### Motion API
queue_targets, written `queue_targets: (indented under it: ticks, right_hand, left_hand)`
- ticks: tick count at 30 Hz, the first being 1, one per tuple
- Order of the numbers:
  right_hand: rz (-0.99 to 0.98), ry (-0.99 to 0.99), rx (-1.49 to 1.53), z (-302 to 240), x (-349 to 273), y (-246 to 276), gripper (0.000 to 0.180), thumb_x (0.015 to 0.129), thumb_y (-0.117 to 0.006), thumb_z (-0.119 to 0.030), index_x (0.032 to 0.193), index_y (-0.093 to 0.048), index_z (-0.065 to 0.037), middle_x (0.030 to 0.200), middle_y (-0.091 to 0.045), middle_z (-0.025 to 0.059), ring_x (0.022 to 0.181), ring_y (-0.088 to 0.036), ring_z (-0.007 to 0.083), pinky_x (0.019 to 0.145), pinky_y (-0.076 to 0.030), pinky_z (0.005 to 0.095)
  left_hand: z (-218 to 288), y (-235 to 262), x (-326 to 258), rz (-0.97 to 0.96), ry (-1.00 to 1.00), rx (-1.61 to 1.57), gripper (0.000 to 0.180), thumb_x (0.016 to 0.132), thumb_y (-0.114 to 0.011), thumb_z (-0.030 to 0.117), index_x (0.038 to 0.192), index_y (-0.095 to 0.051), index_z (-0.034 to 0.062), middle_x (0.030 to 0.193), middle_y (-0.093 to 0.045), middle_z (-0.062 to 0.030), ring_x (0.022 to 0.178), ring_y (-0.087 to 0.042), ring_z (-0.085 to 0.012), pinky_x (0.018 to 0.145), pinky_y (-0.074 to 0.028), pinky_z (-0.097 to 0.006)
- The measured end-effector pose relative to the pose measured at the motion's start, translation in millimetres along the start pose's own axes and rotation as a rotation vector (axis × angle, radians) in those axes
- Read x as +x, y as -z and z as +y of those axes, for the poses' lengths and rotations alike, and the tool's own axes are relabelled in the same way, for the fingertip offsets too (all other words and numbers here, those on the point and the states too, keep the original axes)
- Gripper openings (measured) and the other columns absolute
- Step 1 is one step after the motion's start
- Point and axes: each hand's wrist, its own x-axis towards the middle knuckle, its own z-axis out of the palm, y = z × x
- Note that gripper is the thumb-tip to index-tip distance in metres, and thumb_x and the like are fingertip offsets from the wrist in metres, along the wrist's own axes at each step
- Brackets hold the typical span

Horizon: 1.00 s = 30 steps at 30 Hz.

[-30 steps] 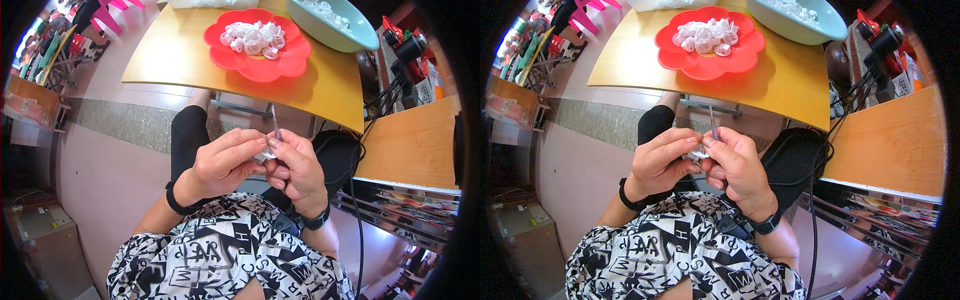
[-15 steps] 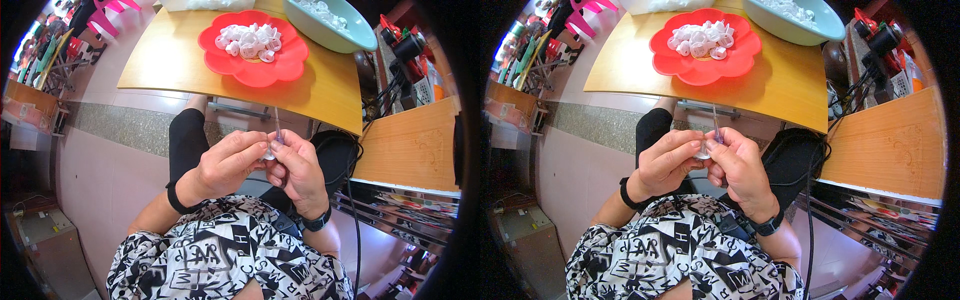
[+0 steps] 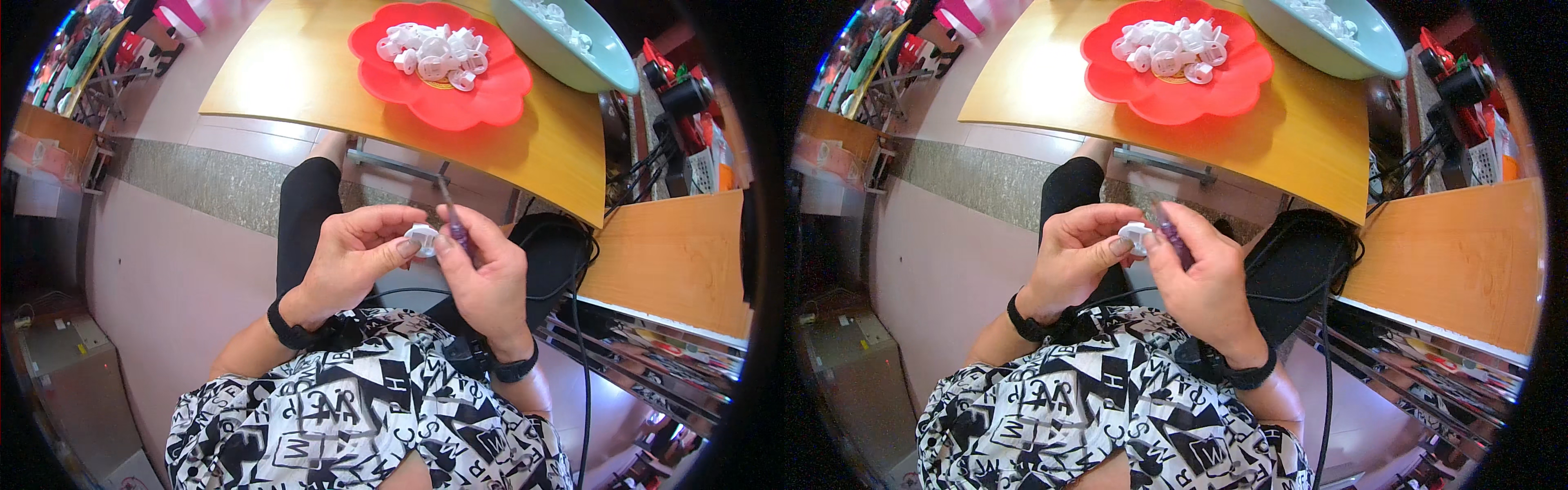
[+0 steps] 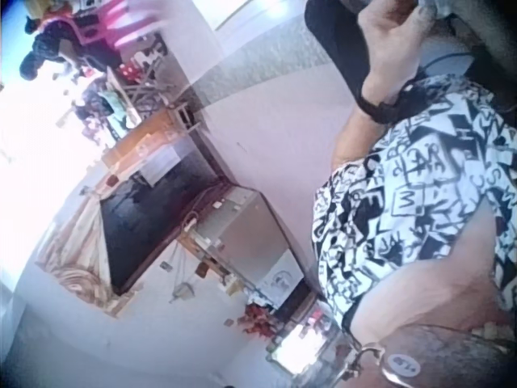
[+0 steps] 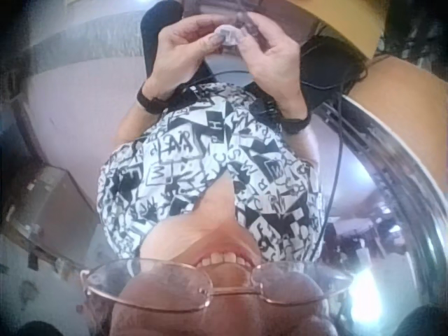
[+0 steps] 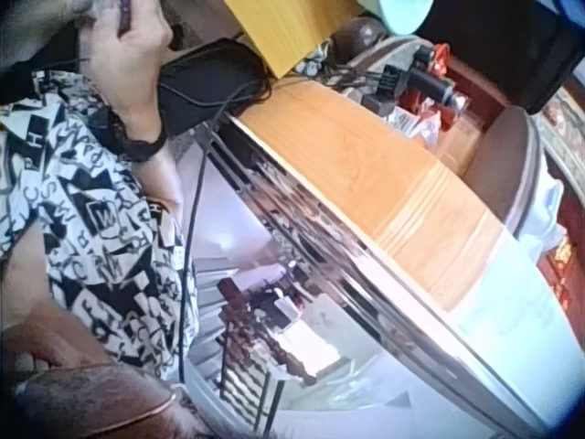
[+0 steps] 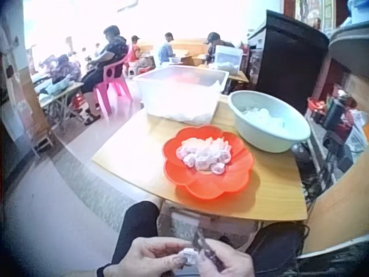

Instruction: Trimming excess material from white plastic shoe components using scissors.

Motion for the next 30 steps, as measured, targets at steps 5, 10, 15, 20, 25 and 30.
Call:
queue_targets:
  ticks: [5,10,15,20,25,30]
  right_hand:
    - [-0.084,0.178,-0.244,1.4,-12.5,13.8,0.038,0.081,-0.056,0.001,0.118,-0.052,0.005,0.078,-0.060,0.0196,0.067,-0.062,0.0273,0.063,-0.048,0.0307]
    - [-0.185,0.285,-0.356,-2.2,-16.1,8.8,0.051,0.078,-0.056,0.002,0.128,-0.044,0.003,0.080,-0.060,0.0219,0.067,-0.062,0.0323,0.061,-0.050,0.0355]
    - [-0.231,0.258,-0.364,-5.1,-13.9,7.1,0.054,0.078,-0.055,0.003,0.131,-0.042,0.001,0.083,-0.060,0.0228,0.070,-0.062,0.0338,0.062,-0.050,0.0368]
    - [-0.255,0.179,-0.314,-8.2,-14.8,7.4,0.054,0.079,-0.054,0.004,0.131,-0.042,0.000,0.086,-0.060,0.0239,0.074,-0.062,0.0348,0.066,-0.050,0.0373]
    - [-0.235,0.177,-0.269,-4.9,-13.5,8.0,0.045,0.085,-0.048,0.005,0.130,-0.045,0.000,0.090,-0.064,0.0126,0.062,-0.057,0.0125,0.060,-0.048,0.0239]
    - [-0.268,0.099,-0.185,-2.9,-11.9,12.5,0.042,0.088,-0.046,0.002,0.130,-0.045,0.000,0.086,-0.063,0.0095,0.060,-0.053,0.0105,0.058,-0.046,0.0219]
  left_hand:
    - [-0.7,6.0,-0.1,0.062,-0.120,-0.171,0.033,0.084,-0.061,0.003,0.116,-0.056,0.0004,0.109,-0.062,-0.0183,0.092,-0.061,-0.0180,0.073,-0.050,-0.026]
    - [1.9,7.7,-1.3,0.039,-0.158,-0.156,0.033,0.084,-0.060,0.001,0.117,-0.055,-0.0007,0.111,-0.061,-0.0197,0.094,-0.061,-0.0202,0.075,-0.052,-0.029]
    - [1.6,7.6,-3.7,0.018,-0.158,-0.166,0.033,0.084,-0.060,0.000,0.117,-0.055,-0.0014,0.111,-0.060,-0.0206,0.094,-0.062,-0.0216,0.075,-0.053,-0.030]
    - [0.5,7.2,-2.7,0.011,-0.140,-0.199,0.033,0.084,-0.060,0.000,0.116,-0.055,-0.0014,0.111,-0.060,-0.0211,0.094,-0.062,-0.0216,0.075,-0.053,-0.030]
    - [-0.4,5.3,-2.4,0.016,-0.146,-0.195,0.031,0.084,-0.060,0.001,0.115,-0.056,-0.0014,0.111,-0.060,-0.0211,0.093,-0.062,-0.0215,0.075,-0.053,-0.030]
    - [-3.7,2.1,-2.1,0.044,-0.164,-0.211,0.029,0.084,-0.060,0.001,0.113,-0.056,-0.0021,0.109,-0.061,-0.0201,0.092,-0.062,-0.0211,0.074,-0.052,-0.031]
